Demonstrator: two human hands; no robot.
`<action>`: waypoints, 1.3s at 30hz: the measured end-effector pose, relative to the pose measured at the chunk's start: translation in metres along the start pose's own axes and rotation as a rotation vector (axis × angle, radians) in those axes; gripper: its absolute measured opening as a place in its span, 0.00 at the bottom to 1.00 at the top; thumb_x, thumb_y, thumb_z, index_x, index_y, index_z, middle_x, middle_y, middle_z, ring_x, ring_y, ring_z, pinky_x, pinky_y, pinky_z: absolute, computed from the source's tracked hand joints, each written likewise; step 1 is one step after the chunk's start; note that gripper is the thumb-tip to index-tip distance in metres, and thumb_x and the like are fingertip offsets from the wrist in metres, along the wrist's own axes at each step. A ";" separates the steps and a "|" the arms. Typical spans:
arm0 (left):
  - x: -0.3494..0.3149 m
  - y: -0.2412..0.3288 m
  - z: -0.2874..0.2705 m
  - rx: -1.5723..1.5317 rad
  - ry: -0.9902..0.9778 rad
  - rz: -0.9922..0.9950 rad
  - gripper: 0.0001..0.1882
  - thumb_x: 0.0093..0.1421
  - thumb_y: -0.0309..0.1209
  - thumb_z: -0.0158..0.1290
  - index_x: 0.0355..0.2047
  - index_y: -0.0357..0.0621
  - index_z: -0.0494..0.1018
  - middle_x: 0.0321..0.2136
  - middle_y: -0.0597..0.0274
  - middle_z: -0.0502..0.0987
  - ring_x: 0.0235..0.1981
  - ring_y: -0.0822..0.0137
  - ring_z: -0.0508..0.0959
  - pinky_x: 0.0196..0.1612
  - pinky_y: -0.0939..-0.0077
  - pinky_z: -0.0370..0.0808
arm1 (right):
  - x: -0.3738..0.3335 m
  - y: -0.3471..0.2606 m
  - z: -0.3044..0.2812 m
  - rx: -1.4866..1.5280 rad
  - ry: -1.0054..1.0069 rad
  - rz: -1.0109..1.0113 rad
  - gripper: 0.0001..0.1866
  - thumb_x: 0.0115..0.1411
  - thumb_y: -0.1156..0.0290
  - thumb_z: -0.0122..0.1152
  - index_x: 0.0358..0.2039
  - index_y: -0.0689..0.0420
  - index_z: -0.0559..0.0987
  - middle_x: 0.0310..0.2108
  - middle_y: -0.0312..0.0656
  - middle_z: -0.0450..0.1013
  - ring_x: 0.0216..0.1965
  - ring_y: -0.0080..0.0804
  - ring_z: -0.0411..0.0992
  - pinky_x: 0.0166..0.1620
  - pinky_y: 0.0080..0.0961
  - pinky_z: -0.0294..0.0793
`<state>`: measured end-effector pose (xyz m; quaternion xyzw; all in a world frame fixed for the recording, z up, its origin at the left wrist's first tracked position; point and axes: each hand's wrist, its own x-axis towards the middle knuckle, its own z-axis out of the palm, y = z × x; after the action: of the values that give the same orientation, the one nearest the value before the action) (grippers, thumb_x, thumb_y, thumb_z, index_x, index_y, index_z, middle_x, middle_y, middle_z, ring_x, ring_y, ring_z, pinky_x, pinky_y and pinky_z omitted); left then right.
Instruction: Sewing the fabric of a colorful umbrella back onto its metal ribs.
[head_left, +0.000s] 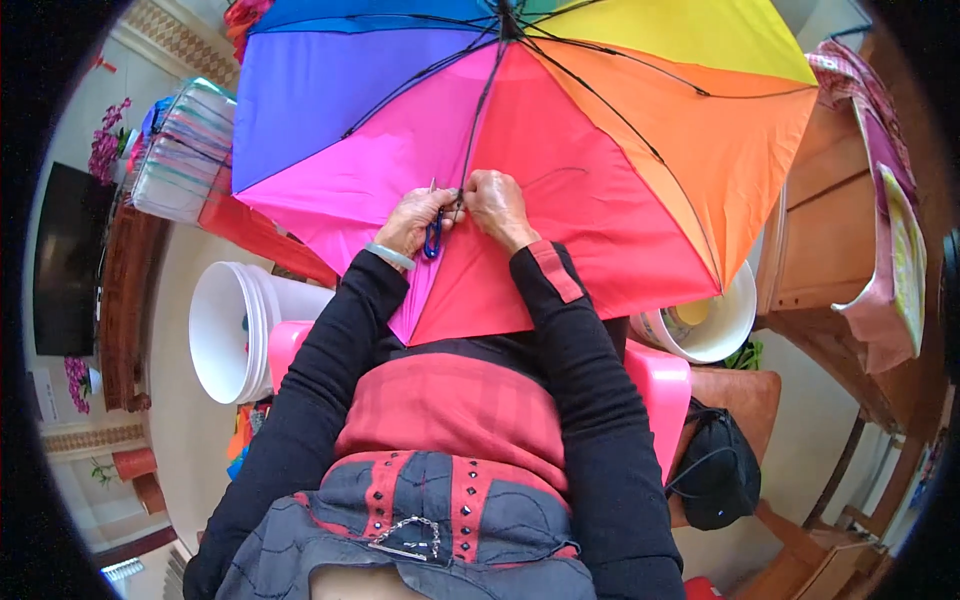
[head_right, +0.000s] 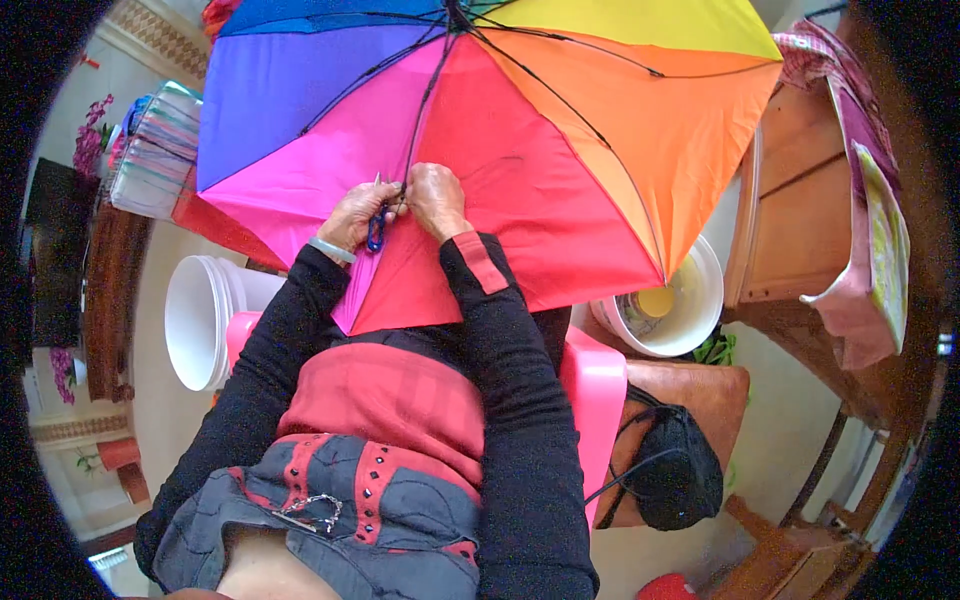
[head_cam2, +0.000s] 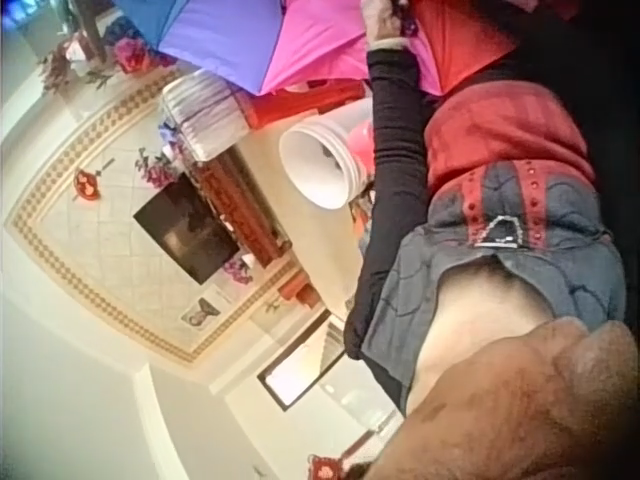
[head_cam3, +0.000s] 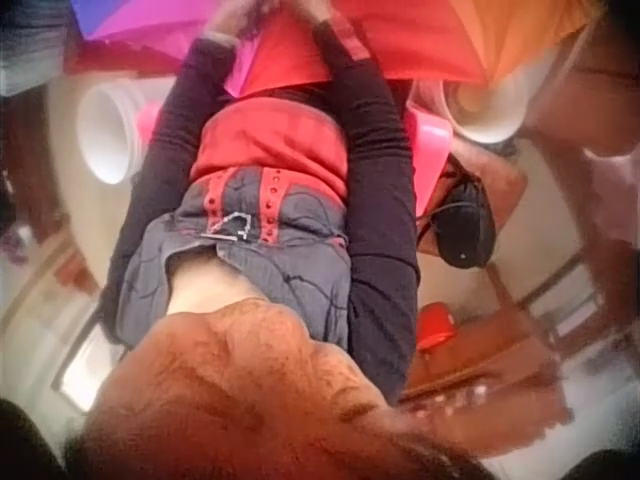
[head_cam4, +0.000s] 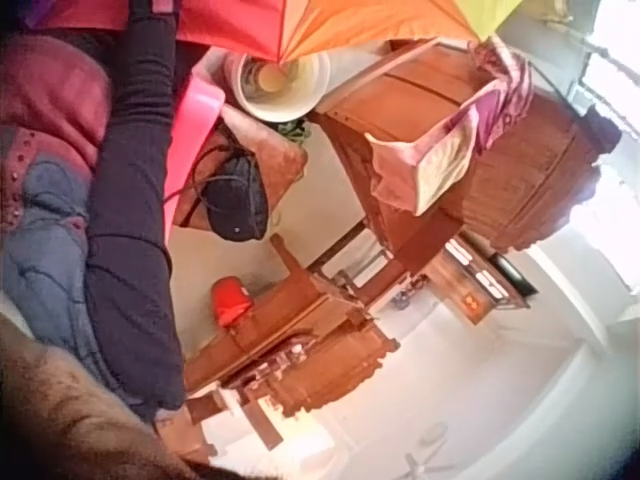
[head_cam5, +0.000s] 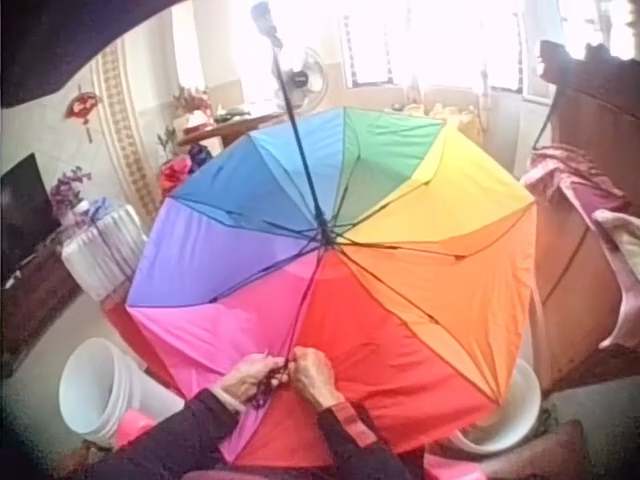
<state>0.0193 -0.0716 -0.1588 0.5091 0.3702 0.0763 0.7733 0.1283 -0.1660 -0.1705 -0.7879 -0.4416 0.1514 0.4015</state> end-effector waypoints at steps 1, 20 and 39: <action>-0.003 0.001 0.000 0.003 0.020 0.009 0.08 0.56 0.31 0.48 0.25 0.38 0.69 0.19 0.64 0.72 0.17 0.75 0.72 0.16 0.89 0.66 | 0.000 -0.001 0.004 -0.059 0.038 -0.041 0.07 0.48 0.70 0.50 0.21 0.60 0.75 0.22 0.53 0.71 0.28 0.49 0.72 0.31 0.42 0.72; -0.025 0.001 -0.007 0.385 0.143 0.145 0.14 0.52 0.40 0.51 0.20 0.41 0.69 0.14 0.67 0.70 0.15 0.77 0.71 0.16 0.86 0.63 | -0.028 -0.066 -0.130 1.366 -0.135 0.035 0.03 0.56 0.75 0.49 0.27 0.58 0.71 0.20 0.39 0.69 0.17 0.20 0.67 0.18 0.18 0.69; -0.013 -0.003 -0.014 0.126 0.155 0.032 0.09 0.57 0.31 0.47 0.23 0.39 0.70 0.17 0.66 0.71 0.17 0.76 0.71 0.17 0.86 0.66 | -0.012 -0.026 0.010 -0.482 0.038 0.001 0.05 0.48 0.71 0.51 0.24 0.58 0.73 0.26 0.50 0.72 0.29 0.46 0.73 0.28 0.39 0.72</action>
<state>0.0000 -0.0696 -0.1574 0.5549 0.4249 0.1044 0.7075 0.1000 -0.1632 -0.1582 -0.8639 -0.4570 0.0268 0.2102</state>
